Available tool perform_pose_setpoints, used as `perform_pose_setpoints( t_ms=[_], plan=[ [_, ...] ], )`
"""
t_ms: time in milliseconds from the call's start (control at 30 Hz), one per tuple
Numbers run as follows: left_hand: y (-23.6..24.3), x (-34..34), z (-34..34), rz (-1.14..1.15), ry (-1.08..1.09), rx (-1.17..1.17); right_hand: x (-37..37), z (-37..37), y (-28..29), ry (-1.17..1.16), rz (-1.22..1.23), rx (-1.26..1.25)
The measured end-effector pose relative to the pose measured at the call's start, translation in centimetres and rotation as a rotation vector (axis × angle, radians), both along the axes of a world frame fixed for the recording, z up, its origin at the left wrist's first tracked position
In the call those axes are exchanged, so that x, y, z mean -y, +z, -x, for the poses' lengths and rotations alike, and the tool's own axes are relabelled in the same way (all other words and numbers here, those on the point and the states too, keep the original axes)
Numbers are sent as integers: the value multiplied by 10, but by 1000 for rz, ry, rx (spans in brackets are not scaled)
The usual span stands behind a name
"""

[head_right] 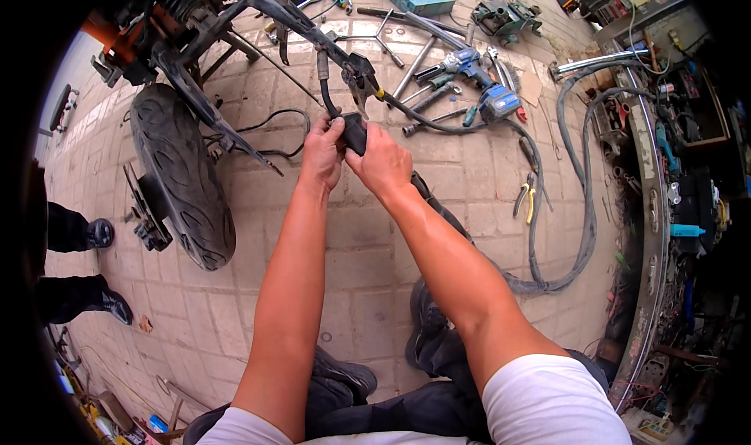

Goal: The person uses pliers to cut a wire and then welds a metal component onto a motorcycle frame while working in an outdoor shop area.

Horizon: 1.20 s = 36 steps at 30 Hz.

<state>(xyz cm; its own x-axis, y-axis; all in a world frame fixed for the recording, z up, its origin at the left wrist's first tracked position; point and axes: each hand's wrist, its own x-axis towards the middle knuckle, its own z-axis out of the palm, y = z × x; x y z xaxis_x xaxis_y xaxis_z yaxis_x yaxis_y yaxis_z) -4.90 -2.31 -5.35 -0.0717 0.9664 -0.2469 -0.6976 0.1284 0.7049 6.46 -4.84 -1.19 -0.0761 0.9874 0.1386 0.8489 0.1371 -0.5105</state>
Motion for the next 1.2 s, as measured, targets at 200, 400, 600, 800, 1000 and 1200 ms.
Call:
perform_pose_setpoints(
  t_ms=[200, 400, 600, 800, 1000, 1200],
  plan=[
    [0, -1, -1, 18, -18, 2, 1, -2, 0, -7, -9, 13],
    [2, -1, -4, 28, -19, 24, 0, -5, -1, 1, -22, 38],
    [7, 8, 6, 30, 10, -61, 3, 1, -3, 37, 48, -82],
    [36, 57, -15, -19, 130, -418, 23, -17, -12, 184, 219, -512],
    [71, 95, -48, -105, 183, -291, 28, -75, 95, 207, 731, -616],
    [102, 94, -69, -210, -129, -460, 26, -150, 138, -83, 469, -1147]
  ],
)
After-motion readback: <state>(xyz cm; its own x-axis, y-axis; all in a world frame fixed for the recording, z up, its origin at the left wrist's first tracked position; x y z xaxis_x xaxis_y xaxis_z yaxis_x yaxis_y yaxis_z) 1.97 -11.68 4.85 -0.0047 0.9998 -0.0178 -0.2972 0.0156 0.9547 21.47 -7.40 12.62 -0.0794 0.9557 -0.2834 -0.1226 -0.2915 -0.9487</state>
